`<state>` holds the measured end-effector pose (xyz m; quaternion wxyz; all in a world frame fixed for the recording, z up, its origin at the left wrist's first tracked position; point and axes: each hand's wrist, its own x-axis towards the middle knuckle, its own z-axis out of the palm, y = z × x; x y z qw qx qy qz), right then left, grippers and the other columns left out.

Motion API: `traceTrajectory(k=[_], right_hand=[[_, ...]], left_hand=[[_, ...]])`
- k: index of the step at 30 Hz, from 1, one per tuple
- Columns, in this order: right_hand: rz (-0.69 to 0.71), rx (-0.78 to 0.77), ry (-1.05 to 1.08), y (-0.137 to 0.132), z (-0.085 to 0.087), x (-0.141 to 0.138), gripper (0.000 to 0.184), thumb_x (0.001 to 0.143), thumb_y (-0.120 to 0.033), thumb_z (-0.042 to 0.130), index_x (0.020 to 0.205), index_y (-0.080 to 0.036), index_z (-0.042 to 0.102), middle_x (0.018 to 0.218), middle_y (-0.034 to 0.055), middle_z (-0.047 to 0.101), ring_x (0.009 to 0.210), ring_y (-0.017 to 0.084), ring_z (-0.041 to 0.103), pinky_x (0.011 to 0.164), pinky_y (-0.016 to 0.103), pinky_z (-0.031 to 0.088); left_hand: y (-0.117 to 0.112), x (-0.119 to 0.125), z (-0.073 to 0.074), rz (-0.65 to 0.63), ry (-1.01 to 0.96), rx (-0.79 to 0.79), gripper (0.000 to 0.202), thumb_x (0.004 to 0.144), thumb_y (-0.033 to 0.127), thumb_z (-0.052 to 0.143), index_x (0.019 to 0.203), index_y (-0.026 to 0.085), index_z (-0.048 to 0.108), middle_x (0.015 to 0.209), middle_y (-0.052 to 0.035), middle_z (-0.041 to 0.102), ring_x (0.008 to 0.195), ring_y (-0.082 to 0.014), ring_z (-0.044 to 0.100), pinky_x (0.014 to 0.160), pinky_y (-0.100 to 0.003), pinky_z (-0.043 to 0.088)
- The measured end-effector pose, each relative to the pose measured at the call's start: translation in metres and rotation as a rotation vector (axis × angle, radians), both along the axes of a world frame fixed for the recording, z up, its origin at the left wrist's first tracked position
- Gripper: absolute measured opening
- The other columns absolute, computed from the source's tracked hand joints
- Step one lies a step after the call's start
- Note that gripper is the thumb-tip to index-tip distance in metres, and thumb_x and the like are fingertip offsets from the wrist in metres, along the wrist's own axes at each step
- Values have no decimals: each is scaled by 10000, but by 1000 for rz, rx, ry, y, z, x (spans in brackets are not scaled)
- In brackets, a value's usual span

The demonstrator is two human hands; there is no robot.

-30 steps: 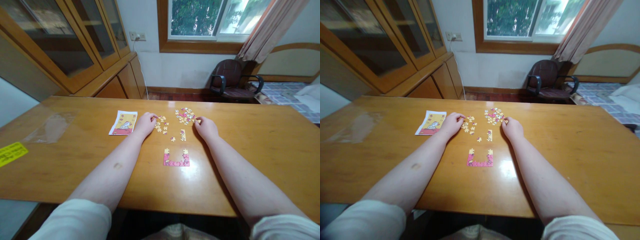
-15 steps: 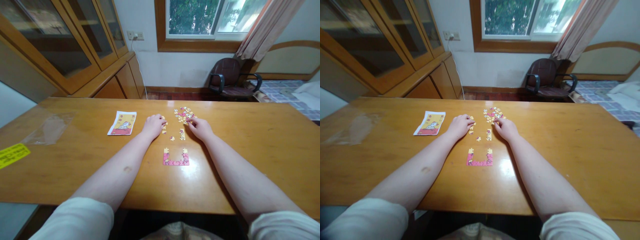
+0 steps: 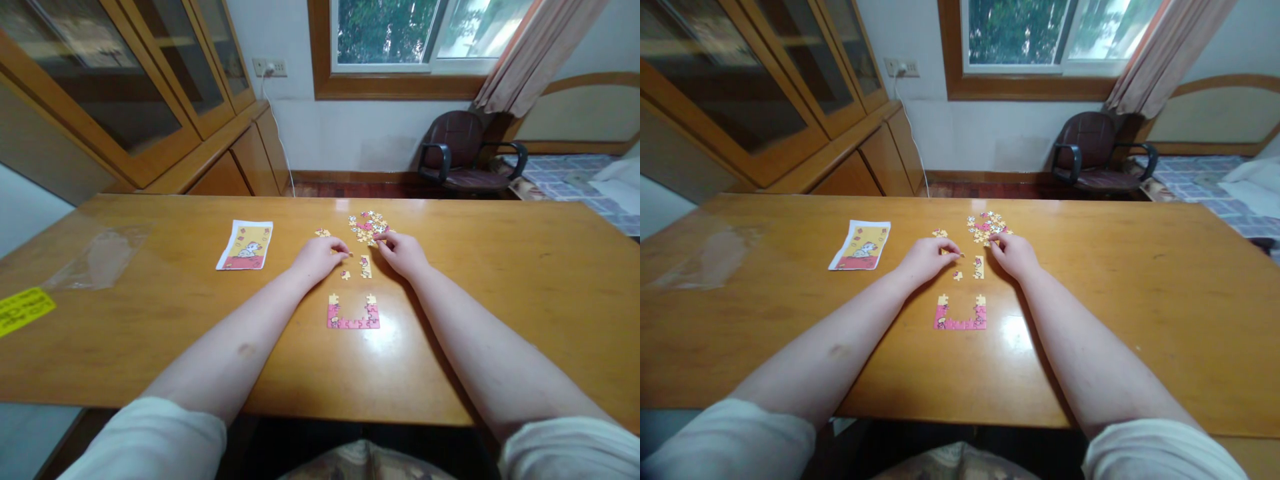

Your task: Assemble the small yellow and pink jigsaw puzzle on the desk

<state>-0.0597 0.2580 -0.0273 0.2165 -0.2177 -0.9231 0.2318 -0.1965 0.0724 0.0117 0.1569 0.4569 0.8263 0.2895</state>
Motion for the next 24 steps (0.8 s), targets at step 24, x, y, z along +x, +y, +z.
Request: traceTrajectory(k=[24], right_hand=[[27, 7, -7, 1, 1, 1, 298, 828, -334, 513, 988, -196, 723, 582, -3, 590, 544, 139, 491, 582, 248, 361]], left_hand=[[1, 59, -2, -215, -22, -197, 157, 792, 260, 624, 881, 268, 754, 897, 5, 746, 853, -175, 665, 807, -294, 492]])
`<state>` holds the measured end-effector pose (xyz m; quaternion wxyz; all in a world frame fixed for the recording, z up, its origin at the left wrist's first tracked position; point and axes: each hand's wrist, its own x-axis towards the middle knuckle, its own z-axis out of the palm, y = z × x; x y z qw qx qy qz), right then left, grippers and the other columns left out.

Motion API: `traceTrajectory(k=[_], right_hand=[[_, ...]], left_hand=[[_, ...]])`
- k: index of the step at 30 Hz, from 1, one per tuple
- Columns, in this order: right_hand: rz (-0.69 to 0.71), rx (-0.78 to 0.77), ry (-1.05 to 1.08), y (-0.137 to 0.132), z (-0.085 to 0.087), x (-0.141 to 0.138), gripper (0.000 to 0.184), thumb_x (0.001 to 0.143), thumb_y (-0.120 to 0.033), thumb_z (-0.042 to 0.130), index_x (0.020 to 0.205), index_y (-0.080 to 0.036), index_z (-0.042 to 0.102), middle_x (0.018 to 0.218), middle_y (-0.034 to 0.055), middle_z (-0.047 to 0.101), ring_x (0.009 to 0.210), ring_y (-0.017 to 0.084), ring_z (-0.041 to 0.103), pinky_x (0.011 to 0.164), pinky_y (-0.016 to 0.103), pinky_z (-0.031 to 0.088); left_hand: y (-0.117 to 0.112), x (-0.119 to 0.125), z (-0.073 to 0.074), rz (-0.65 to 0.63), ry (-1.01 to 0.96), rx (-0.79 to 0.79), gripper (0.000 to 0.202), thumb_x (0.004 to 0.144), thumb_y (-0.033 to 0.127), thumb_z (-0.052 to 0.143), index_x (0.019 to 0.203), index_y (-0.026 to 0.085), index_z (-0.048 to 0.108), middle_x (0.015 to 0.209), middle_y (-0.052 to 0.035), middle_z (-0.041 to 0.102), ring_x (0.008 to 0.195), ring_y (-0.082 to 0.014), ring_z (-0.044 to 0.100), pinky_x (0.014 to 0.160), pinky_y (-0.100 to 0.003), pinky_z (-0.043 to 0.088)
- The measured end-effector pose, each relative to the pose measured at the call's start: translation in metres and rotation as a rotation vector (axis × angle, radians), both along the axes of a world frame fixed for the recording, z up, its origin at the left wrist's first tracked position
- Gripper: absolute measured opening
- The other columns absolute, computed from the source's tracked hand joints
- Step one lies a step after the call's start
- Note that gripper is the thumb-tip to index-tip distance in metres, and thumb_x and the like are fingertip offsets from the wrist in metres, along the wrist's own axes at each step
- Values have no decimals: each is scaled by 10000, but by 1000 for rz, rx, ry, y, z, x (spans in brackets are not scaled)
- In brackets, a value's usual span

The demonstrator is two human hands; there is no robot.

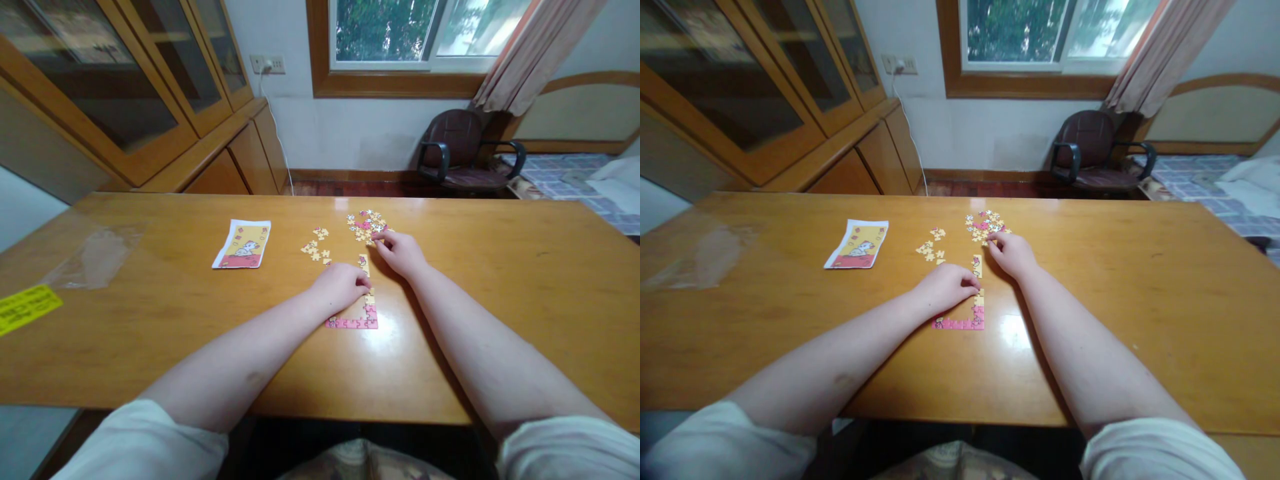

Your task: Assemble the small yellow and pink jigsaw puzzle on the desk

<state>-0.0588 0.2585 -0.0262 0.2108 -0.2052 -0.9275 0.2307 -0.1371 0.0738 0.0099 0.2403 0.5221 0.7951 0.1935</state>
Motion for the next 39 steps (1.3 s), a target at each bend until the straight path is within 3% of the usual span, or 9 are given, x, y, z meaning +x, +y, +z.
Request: traceTrajectory(k=[12, 20, 23, 26, 28, 30, 33, 37, 39], right_hand=[[13, -7, 0, 1, -2, 0, 287, 828, -339, 512, 973, -207, 721, 593, 1, 605, 560, 149, 514, 579, 253, 370], [14, -10, -3, 0, 0, 0, 295, 828, -342, 508, 977, -202, 721, 592, 1, 606, 559, 148, 512, 585, 254, 374], [17, -7, 4, 1, -1, -1, 295, 829, -350, 510, 965, -199, 723, 587, 1, 603, 554, 146, 509, 580, 253, 373], [23, -11, 7, 1, -4, -1, 287, 830, -356, 514, 950, -201, 723, 593, 0, 610, 553, 143, 511, 584, 253, 379], [31, -34, 12, 0, -4, 0, 279, 828, -352, 516, 939, -200, 721, 589, -3, 608, 551, 141, 514, 582, 251, 383], [43, -66, 30, -3, 0, 1, 277, 830, -350, 514, 936, -195, 717, 588, -5, 606, 554, 139, 519, 581, 249, 386], [72, -89, 30, -8, 18, 4, 280, 846, -356, 509, 956, -196, 711, 620, 3, 622, 575, 139, 534, 586, 249, 392], [99, -102, -228, -11, 50, 5, 219, 820, -364, 584, 936, -226, 708, 746, 18, 681, 587, 142, 548, 567, 256, 387], [77, -65, -354, -9, 54, 5, 195, 797, -343, 627, 928, -222, 704, 779, 31, 692, 604, 157, 565, 574, 269, 392]], left_hand=[[1, -2, 2, 24, -99, 15, 144, 790, 283, 639, 874, 262, 754, 912, 11, 749, 864, -166, 670, 810, -278, 491], [1, -2, -4, -22, 24, 14, 164, 806, 250, 600, 878, 252, 747, 894, -6, 738, 850, -180, 654, 807, -301, 489], [1, -5, 2, -47, 80, 13, 169, 813, 232, 596, 908, 240, 735, 923, -20, 720, 868, -184, 643, 810, -302, 490], [-7, 13, 15, -51, 257, 52, 224, 865, 263, 550, 1028, 217, 696, 1051, -72, 677, 971, -222, 618, 863, -346, 483], [-20, 42, 20, -144, 387, 32, 263, 908, 302, 483, 1028, 187, 687, 1012, -116, 675, 1002, -264, 605, 874, -406, 478], [-37, 77, 15, -163, 455, 26, 357, 885, 380, 520, 1150, 175, 644, 1159, -166, 638, 1075, -297, 582, 886, -434, 478], [-57, 114, -5, -191, 574, 74, 718, 803, 567, 582, 1402, 195, 446, 1466, -158, 403, 1363, -317, 352, 1074, -460, 360], [-60, 113, -25, -151, 599, 54, 903, 776, 675, 534, 1466, 129, 332, 1534, -170, 256, 1445, -316, 162, 1163, -475, 229], [-56, 102, -26, -134, 586, 43, 924, 780, 690, 511, 1457, 85, 337, 1530, -205, 238, 1446, -330, 145, 1165, -488, 218]])
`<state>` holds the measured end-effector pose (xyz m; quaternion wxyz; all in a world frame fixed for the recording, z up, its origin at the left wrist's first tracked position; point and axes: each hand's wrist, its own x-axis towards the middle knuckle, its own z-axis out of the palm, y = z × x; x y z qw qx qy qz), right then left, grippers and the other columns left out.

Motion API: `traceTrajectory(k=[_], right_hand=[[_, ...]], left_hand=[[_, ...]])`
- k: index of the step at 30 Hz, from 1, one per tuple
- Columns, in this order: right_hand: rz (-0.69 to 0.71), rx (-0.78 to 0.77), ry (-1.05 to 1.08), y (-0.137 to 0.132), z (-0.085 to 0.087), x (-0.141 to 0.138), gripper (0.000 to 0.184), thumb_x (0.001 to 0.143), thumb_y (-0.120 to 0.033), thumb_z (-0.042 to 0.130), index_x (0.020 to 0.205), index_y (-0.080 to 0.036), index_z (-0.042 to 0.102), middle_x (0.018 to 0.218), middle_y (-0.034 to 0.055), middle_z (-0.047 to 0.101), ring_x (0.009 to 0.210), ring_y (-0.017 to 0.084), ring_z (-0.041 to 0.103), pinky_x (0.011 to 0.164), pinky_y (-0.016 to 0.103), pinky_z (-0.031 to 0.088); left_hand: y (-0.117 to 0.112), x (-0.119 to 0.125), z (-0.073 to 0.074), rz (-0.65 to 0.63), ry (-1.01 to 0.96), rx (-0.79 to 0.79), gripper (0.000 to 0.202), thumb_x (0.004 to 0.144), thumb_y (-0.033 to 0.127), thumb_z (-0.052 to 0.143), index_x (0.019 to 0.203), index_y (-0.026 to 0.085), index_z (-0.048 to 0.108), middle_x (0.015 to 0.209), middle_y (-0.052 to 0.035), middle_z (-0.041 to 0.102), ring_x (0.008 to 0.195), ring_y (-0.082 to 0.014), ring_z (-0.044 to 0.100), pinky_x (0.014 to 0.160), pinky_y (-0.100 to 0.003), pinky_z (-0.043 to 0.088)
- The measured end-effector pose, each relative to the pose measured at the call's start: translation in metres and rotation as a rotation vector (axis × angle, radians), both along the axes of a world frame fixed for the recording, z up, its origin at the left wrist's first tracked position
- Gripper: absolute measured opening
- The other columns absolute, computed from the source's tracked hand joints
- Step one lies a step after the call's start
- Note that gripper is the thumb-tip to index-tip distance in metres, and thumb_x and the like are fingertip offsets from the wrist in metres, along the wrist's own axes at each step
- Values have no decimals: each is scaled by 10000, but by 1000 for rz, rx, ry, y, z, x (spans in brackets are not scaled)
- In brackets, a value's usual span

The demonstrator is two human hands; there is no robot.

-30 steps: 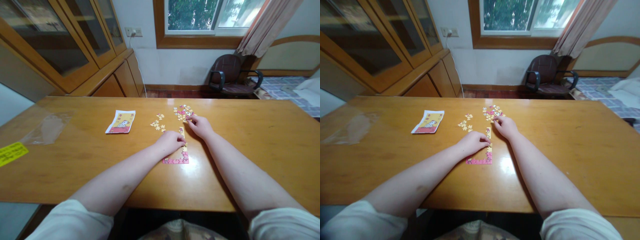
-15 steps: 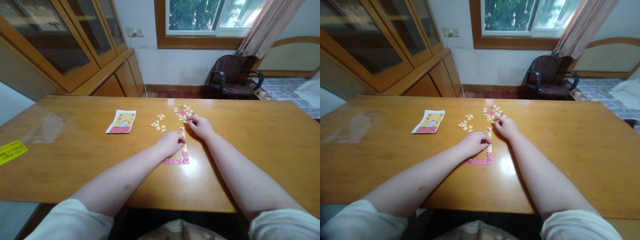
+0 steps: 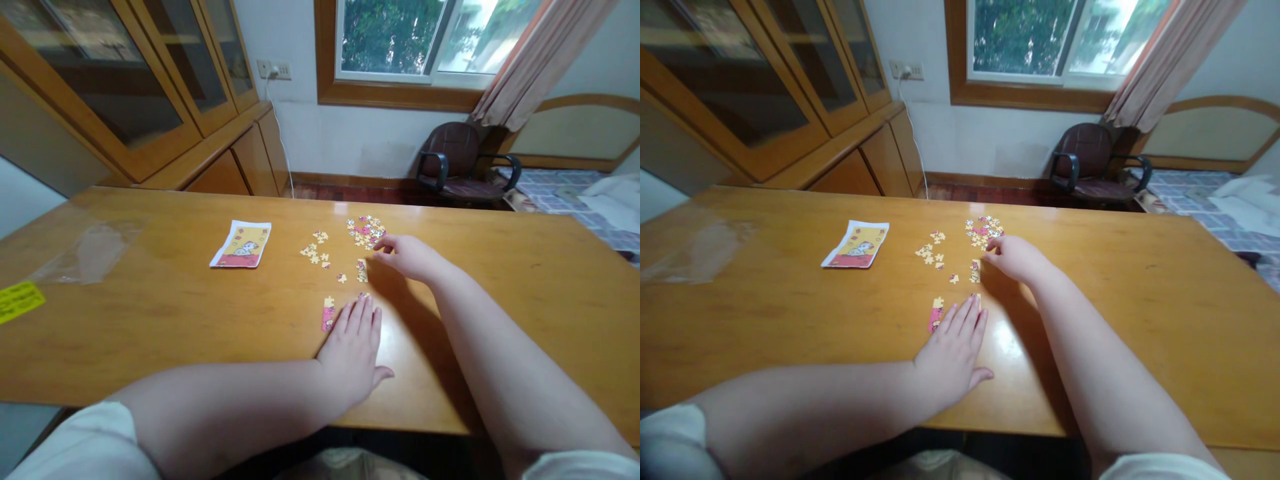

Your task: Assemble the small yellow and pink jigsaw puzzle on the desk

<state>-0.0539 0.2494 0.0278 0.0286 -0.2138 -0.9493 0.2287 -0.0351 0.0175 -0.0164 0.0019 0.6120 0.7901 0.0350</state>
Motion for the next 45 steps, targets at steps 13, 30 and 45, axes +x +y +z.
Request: traceTrajectory(k=[13, 30, 45], right_hand=[[222, 138, 146, -8, -42, 5, 378, 897, -454, 519, 1151, -198, 637, 1106, 102, 611, 975, 226, 608, 861, 339, 478], [357, 138, 165, -8, -41, 8, 295, 878, -390, 558, 1079, -195, 651, 1022, 87, 608, 871, 201, 611, 793, 332, 494], [350, 136, 177, -11, -38, 6, 297, 933, -388, 479, 1092, -194, 638, 1021, 96, 625, 911, 210, 614, 818, 342, 489]], left_hand=[[1, -4, 9, -31, -12, -21, 883, 783, 703, 493, 1417, 95, 406, 1484, -249, 322, 1406, -360, 258, 1114, -501, 289], [9, -9, 2, -29, 33, -38, 853, 827, 704, 414, 1415, 87, 396, 1461, -264, 356, 1371, -374, 321, 1085, -522, 296], [-1, 4, 12, -53, 34, -23, 941, 789, 716, 475, 1436, 43, 355, 1478, -234, 345, 1386, -360, 295, 1123, -497, 272]])
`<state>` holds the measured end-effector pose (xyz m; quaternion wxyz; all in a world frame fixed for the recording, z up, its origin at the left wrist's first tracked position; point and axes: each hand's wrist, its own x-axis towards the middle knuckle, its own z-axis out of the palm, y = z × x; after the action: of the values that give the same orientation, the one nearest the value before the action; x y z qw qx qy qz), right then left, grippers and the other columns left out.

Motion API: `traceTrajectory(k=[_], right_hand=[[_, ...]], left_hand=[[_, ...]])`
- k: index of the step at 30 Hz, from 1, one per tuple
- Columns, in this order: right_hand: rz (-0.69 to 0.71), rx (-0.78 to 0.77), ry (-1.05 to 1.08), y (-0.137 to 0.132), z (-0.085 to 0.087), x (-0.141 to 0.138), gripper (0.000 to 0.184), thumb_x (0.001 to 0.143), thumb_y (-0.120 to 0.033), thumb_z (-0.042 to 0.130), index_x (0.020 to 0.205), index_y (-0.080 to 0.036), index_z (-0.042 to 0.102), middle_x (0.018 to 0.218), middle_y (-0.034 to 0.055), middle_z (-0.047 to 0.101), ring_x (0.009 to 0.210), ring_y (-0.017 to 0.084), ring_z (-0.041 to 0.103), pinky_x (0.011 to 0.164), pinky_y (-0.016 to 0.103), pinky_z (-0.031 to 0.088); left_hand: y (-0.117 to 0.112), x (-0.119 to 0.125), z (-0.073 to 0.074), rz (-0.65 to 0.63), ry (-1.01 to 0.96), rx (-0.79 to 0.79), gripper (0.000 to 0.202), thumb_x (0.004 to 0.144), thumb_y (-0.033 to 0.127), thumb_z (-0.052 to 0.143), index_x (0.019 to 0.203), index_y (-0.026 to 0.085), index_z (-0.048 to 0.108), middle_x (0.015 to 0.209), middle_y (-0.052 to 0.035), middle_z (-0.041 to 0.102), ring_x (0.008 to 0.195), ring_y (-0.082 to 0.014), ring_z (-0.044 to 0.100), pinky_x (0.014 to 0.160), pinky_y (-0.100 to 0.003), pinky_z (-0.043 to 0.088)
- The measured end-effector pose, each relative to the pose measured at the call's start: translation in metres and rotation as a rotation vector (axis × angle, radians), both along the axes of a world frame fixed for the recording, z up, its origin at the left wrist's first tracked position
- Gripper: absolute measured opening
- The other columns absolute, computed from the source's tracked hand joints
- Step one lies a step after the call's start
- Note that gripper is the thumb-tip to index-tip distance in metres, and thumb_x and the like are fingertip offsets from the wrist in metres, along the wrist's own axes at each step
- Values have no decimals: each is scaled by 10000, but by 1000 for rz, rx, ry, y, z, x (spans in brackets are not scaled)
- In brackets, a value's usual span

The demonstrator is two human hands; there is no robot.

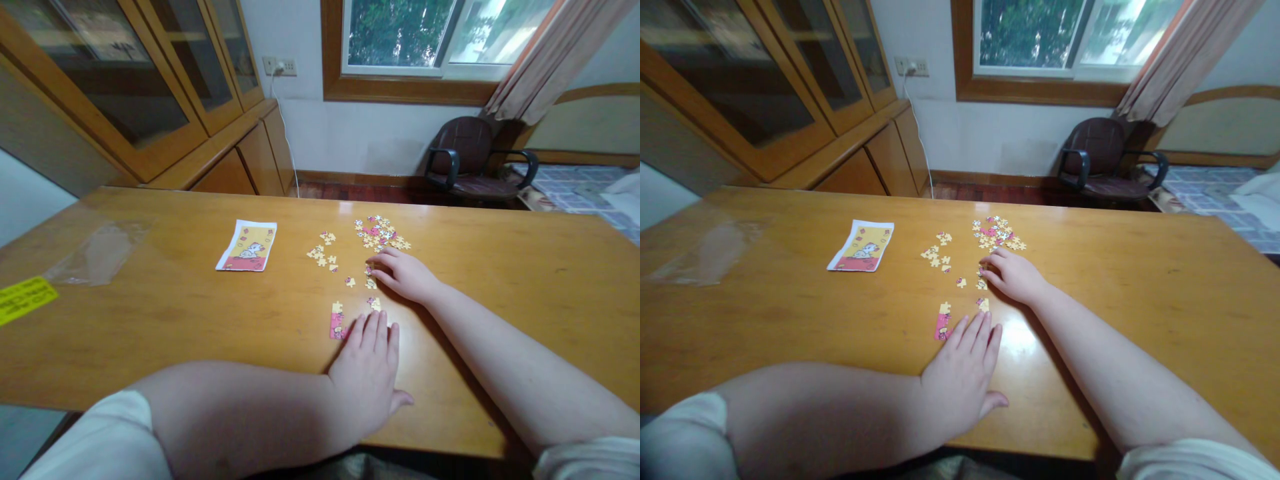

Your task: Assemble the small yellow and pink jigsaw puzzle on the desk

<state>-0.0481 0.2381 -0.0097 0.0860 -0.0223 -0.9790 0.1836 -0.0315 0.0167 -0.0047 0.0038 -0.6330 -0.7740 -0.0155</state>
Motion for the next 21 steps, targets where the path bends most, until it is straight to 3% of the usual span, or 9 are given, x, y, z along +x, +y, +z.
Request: traceTrajectory(k=[9, 21], right_hand=[[79, -7, -8, 2, 2, 2, 318, 840, -407, 607, 1077, -196, 628, 1037, 90, 610, 923, 221, 611, 819, 354, 495], [97, -19, -23, 4, -1, 2, 310, 849, -405, 591, 1083, -205, 632, 1055, 87, 616, 928, 214, 615, 830, 346, 495]], left_hand=[[1, 0, -4, -33, -13, -69, 888, 824, 704, 426, 1416, 42, 395, 1475, -203, 367, 1392, -334, 295, 1145, -487, 242], [0, 2, -4, -36, -25, -78, 938, 812, 707, 443, 1421, -3, 365, 1486, -222, 334, 1398, -336, 282, 1148, -461, 272]])
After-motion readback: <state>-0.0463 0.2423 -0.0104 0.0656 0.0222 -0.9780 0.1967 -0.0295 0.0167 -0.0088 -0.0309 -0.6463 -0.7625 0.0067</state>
